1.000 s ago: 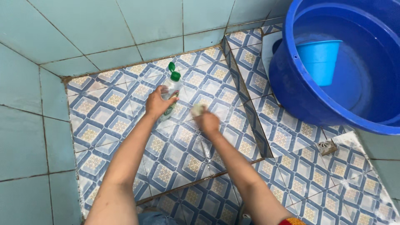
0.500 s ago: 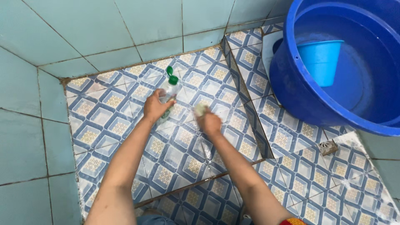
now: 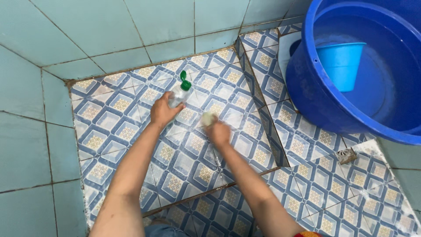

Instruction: The person scrubs a tiled floor surface using a sponge and a liquid cleaning agent from a bottle. They repeatedly apply the liquid and scrub the same area with a sponge, focusing on the grout lines and tile surface.

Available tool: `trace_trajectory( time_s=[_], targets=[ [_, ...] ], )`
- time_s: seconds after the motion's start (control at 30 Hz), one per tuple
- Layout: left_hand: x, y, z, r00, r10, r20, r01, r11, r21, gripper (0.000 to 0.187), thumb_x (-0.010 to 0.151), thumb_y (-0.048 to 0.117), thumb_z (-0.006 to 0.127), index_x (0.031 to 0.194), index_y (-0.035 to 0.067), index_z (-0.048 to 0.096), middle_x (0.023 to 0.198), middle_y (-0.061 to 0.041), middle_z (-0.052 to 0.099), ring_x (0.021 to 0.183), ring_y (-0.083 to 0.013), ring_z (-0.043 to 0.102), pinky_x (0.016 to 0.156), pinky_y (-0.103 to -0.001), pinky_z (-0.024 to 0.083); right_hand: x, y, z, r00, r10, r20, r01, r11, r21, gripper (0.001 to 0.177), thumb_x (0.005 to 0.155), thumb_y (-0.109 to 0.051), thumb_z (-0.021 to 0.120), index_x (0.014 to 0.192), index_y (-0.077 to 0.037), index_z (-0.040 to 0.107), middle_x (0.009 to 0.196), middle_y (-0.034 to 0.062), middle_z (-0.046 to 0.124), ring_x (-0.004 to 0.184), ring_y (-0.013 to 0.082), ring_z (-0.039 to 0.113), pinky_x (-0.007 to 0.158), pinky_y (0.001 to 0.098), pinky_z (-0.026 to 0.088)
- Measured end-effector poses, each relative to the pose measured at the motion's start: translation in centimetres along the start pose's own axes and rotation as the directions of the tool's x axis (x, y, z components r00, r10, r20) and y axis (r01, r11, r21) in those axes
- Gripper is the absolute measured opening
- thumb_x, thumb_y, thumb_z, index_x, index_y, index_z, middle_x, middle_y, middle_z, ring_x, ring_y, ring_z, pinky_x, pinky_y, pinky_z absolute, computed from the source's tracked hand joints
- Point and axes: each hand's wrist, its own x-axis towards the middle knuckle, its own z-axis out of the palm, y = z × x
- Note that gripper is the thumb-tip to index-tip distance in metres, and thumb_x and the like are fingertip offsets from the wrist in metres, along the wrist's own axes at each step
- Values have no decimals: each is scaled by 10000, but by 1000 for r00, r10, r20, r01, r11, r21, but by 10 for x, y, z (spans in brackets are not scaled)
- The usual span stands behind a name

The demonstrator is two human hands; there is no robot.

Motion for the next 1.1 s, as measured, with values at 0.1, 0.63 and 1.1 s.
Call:
trace_trajectory(
  time_s=[0.1, 0.63, 1.1],
  targets=[
    [10, -1, 3, 991, 35, -128, -49, 993, -111, 785, 722, 501, 892, 1334, 95, 615, 1220, -141, 739, 1110, -302, 723, 965, -406, 569, -9, -19, 4, 940, -325, -103, 337, 932, 133, 720, 875, -517, 634, 1414, -48, 547, 761, 135, 736, 594, 289, 714, 541, 415, 567],
    [18, -6, 31, 987, 40, -157, -93, 933, -348, 839, 683, 519, 923, 1315, 53, 629, 1138, -148, 737, 1036, -257, 717, 907, -382, 565, 3, -15, -10, 987, -162, -18, 163, 983, 85, 666, 916, -506, 657, 1398, -59, 548, 823, 141, 754, 599, 271, 727, 531, 420, 590],
    [19, -10, 25, 965, 0, -262, -92, 936, -339, 749, 692, 491, 921, 1250, 64, 661, 1092, -144, 767, 999, -244, 747, 896, -367, 577, -15, -21, 20, 988, -155, 22, 149, 973, 174, 729, 940, -547, 598, 1450, -32, 516, 816, 139, 752, 596, 285, 721, 557, 416, 585]
  ],
)
